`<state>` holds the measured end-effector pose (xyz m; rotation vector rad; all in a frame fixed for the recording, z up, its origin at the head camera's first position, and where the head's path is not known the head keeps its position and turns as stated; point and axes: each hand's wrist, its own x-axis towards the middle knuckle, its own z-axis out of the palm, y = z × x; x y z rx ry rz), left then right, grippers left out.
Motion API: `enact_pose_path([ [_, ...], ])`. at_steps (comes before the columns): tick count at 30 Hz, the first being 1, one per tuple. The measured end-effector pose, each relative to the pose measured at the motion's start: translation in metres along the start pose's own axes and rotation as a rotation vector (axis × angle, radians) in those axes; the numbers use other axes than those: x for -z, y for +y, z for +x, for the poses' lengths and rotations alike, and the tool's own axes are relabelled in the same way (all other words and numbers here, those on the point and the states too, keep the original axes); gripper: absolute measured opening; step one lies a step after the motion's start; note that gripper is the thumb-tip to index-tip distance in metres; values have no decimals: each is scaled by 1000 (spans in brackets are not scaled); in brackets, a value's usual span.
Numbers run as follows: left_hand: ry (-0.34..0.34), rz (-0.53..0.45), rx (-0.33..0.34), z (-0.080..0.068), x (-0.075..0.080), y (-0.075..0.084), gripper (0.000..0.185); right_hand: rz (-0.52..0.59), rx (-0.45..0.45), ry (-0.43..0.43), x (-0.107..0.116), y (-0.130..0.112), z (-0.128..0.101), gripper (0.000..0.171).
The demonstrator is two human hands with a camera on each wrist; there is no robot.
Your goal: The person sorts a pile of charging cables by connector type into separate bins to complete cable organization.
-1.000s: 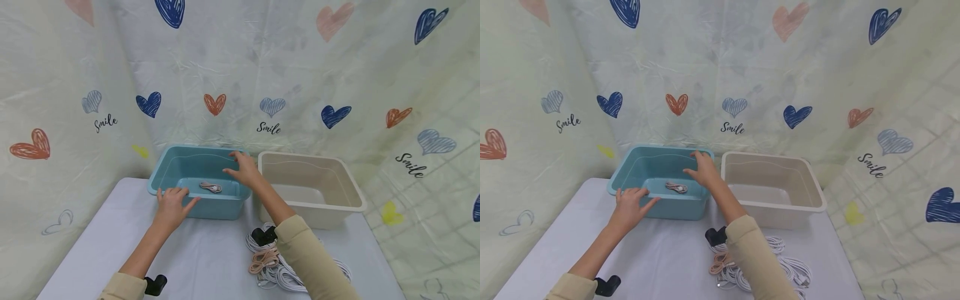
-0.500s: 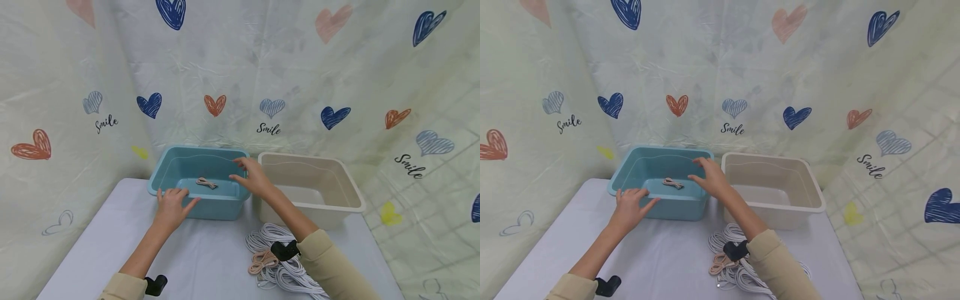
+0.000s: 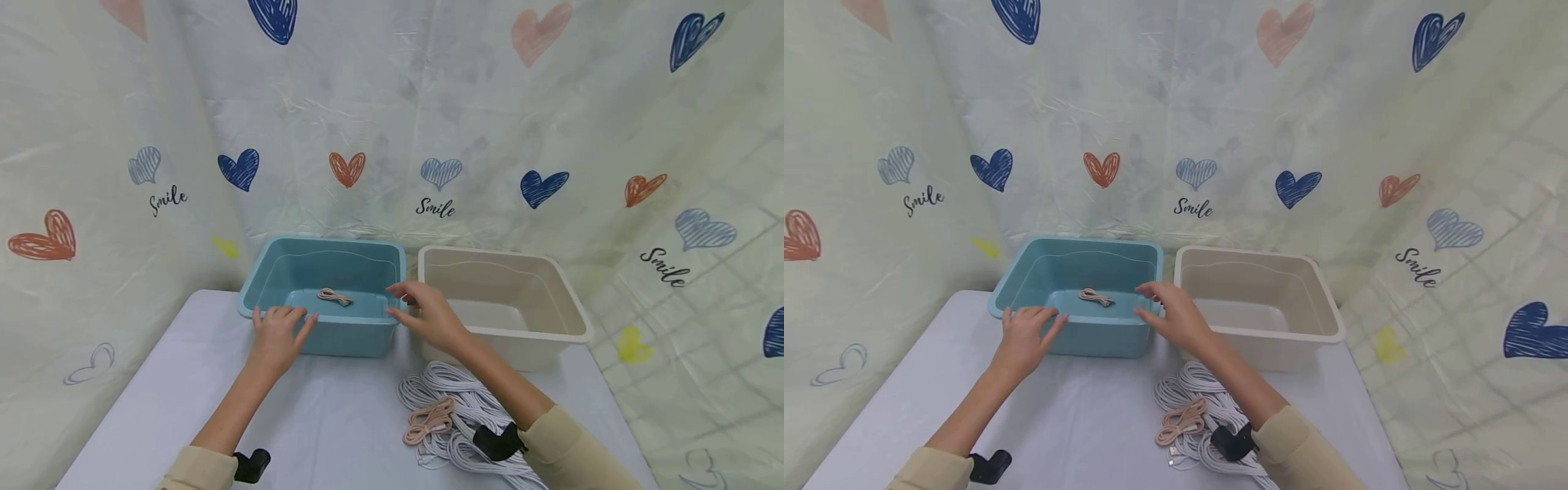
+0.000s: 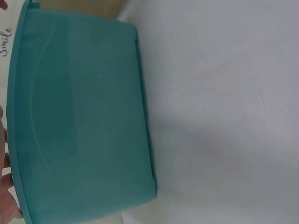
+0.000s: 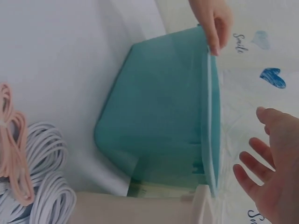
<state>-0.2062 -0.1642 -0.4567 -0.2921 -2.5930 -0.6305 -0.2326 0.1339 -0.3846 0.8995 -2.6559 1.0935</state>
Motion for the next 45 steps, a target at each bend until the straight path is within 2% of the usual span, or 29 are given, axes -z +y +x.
enact_pose_path([
  [8, 1, 18, 7, 0, 3, 3, 27, -11, 89, 2, -5, 5, -26, 26],
  [18, -2, 24, 11, -1, 3, 3, 27, -53, 98, -32, -12, 14, -58, 22],
  [26, 4, 24, 2, -2, 1, 2, 26, -51, 96, -119, -19, 33, -77, 23],
  [34, -3, 24, 10, -2, 1, 2, 26, -80, 182, -180, -30, 54, -98, 24],
  [45, -8, 22, 18, 0, 0, 3, 27, -91, 118, -354, -43, 68, -119, 31],
])
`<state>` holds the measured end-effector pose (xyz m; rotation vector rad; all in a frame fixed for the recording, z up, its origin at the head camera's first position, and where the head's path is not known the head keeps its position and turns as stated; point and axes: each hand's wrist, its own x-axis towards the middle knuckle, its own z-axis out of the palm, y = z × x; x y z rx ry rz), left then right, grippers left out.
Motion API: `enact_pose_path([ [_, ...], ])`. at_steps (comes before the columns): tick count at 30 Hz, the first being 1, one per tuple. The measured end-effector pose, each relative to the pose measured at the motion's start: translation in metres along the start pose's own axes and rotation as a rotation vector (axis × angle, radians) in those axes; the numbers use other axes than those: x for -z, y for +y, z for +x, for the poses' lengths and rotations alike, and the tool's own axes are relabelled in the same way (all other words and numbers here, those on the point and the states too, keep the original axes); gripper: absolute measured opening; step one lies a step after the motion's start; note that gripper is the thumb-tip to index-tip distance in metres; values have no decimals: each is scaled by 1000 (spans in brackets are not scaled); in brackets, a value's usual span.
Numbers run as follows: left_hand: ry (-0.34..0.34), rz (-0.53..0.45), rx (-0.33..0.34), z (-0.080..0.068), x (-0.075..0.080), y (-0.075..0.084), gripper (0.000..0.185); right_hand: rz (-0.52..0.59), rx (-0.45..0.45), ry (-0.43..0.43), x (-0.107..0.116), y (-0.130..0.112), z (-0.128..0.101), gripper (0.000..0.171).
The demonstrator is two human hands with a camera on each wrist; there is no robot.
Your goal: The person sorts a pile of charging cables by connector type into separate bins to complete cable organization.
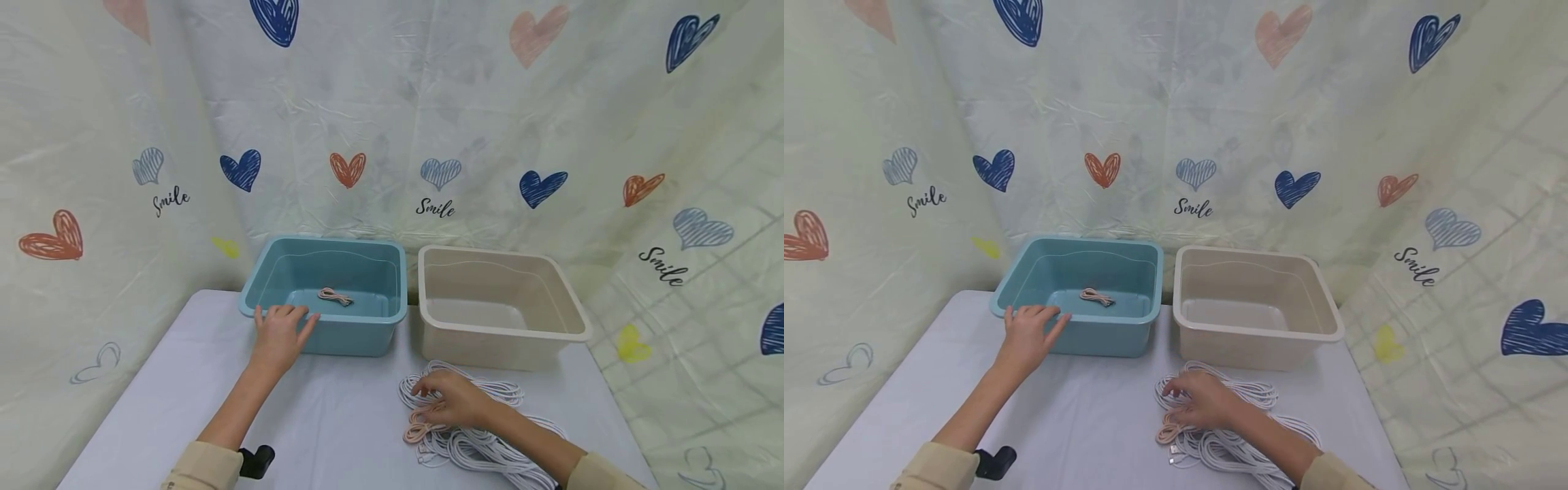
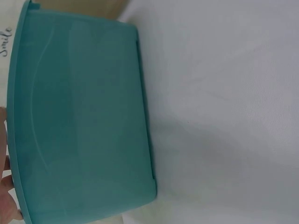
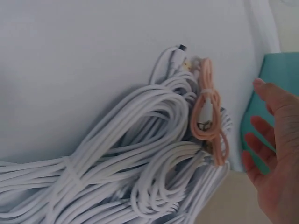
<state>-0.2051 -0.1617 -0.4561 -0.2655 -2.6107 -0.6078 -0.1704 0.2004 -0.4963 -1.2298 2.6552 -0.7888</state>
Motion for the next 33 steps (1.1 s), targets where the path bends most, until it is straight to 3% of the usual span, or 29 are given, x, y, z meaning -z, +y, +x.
enact_pose_path([
  [7, 11, 6, -9, 1, -1, -1, 27, 83, -57, -75, -8, 6, -2, 29],
  [14, 21, 3, -15, 1, -2, -3, 27, 14, -53, -120, -17, 13, -3, 29],
  [23, 22, 3, -13, 0, -3, -2, 27, -155, 31, -81, -26, 18, -7, 27],
  [27, 26, 1, -16, 0, -4, -2, 26, -155, 62, -39, -29, 20, -7, 21],
  [33, 25, -1, -16, 0, -5, -3, 27, -94, -2, -38, -30, 16, -6, 14],
])
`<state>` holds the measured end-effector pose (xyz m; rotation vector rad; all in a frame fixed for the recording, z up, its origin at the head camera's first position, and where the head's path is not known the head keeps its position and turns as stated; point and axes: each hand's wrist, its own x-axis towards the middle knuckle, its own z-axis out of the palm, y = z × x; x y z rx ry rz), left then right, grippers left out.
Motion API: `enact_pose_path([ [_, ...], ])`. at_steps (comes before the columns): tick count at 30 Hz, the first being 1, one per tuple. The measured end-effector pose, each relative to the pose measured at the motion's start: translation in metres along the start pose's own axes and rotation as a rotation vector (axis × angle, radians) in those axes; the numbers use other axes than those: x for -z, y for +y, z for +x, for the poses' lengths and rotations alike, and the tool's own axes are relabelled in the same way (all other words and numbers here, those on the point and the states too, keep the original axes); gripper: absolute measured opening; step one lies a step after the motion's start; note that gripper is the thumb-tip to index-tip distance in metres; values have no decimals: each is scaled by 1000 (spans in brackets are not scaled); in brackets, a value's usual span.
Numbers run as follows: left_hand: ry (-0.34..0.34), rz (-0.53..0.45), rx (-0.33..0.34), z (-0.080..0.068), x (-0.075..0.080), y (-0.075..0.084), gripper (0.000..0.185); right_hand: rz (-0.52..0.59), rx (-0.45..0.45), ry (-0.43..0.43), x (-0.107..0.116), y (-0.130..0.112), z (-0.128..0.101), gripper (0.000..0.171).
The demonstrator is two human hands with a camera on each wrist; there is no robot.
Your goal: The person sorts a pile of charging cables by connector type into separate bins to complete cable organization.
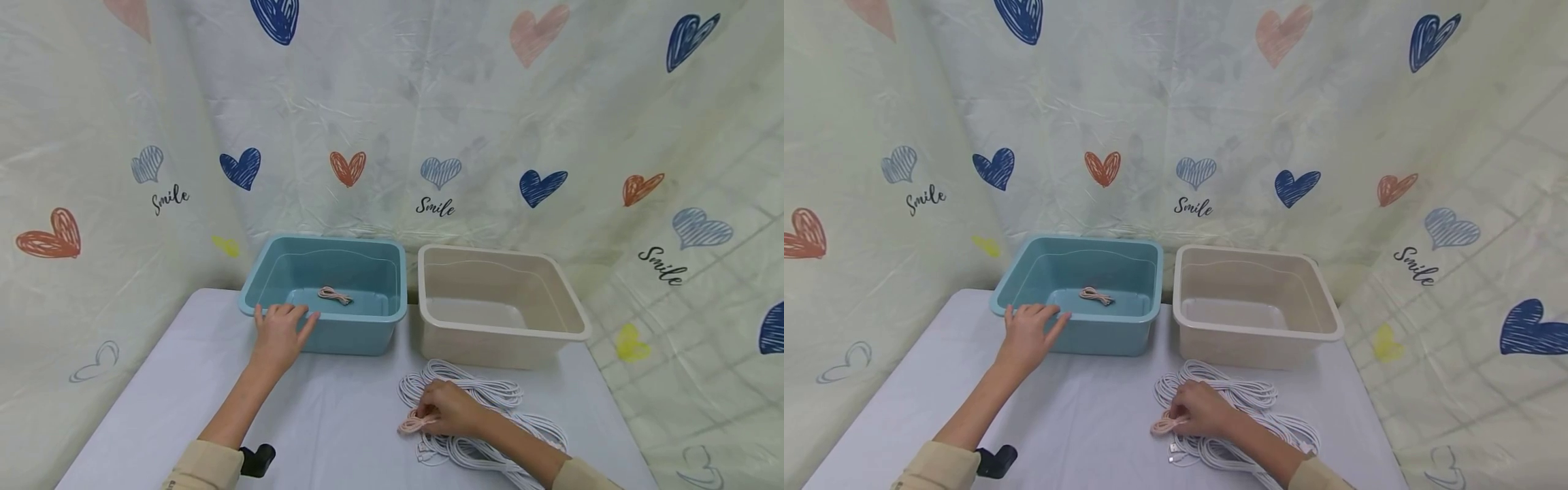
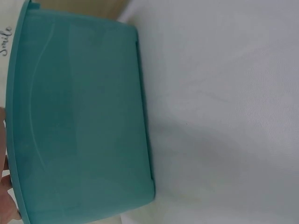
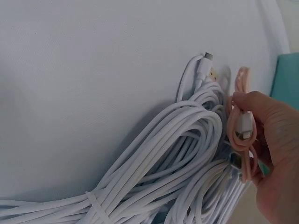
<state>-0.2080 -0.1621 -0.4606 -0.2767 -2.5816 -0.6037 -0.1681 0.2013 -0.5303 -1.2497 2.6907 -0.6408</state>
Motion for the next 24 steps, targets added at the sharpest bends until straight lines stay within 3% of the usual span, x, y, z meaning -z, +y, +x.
enact_pose_path([
  [6, 1, -5, -1, 0, 0, 0, 27, 54, -75, -17, 2, -5, 0, 12],
  [16, 5, -17, -2, 0, 0, -2, 26, 151, -36, -19, 5, -11, 5, 16],
  [24, 4, -9, -4, -1, 0, 0, 26, 189, -135, -31, 18, -21, 8, 20],
])
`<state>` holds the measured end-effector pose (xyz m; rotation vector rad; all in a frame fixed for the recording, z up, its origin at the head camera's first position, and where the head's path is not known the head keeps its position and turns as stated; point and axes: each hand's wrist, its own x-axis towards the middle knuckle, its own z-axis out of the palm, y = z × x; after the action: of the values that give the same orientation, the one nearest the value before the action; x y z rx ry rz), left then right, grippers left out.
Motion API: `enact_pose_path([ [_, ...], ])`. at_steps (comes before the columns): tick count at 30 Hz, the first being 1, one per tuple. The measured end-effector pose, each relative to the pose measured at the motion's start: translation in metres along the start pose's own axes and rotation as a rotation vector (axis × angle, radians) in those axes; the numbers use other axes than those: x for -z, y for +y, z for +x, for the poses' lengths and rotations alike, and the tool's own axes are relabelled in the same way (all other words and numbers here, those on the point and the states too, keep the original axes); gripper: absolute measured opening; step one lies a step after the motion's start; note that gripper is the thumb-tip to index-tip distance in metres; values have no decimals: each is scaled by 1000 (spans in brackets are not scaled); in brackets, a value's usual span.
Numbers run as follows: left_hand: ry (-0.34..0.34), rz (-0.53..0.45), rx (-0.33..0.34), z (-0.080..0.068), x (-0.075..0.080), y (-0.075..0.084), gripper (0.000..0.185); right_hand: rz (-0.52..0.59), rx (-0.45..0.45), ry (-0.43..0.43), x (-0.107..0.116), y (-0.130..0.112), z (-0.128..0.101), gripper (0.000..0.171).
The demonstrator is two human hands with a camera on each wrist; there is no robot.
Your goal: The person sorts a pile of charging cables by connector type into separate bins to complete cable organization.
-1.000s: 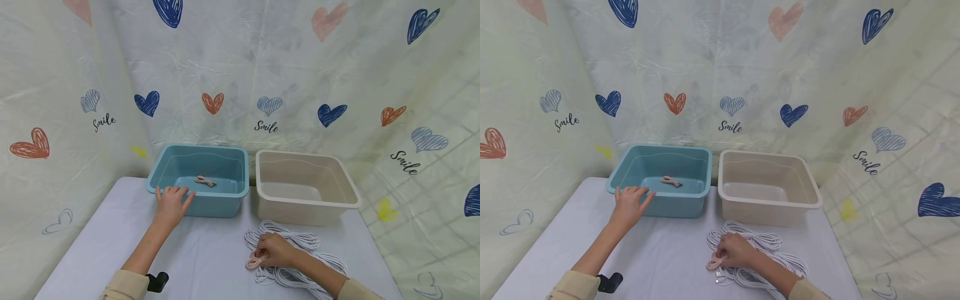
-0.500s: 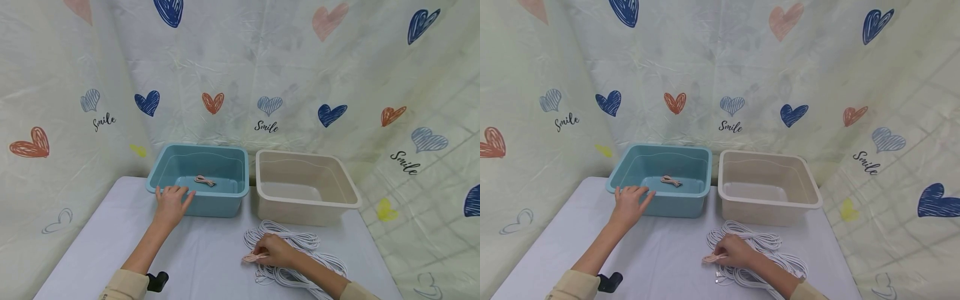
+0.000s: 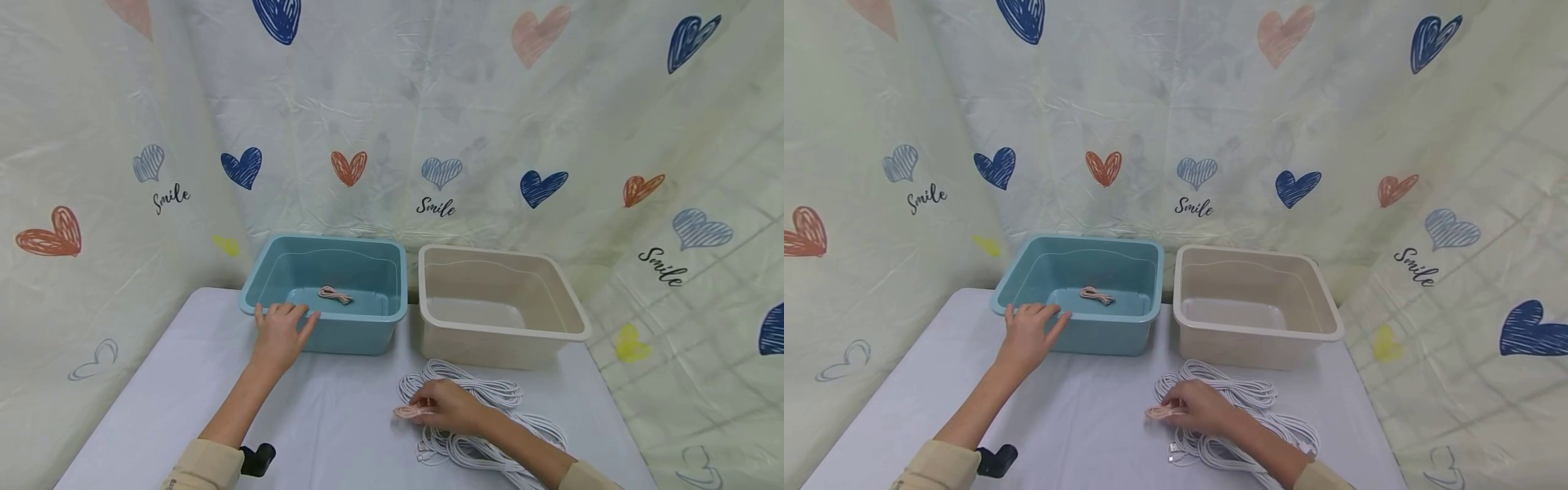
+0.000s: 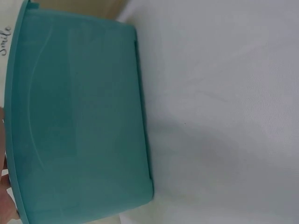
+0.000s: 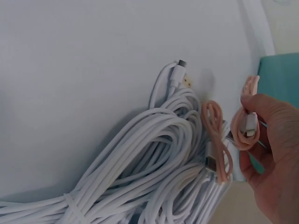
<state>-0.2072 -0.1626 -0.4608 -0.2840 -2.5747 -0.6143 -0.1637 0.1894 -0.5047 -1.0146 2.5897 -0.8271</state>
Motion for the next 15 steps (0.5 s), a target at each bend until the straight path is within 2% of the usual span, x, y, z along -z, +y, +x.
enact_pose_path([
  [4, 10, -8, -3, 0, 0, 1, 25, -5, 6, 18, 6, -3, 1, 20],
  [9, 11, -11, -2, 0, 0, 1, 24, -44, 73, 57, 14, -5, 3, 18],
  [15, 8, -4, 0, 0, -1, 0, 25, -34, 61, 47, 25, -12, 9, 20],
])
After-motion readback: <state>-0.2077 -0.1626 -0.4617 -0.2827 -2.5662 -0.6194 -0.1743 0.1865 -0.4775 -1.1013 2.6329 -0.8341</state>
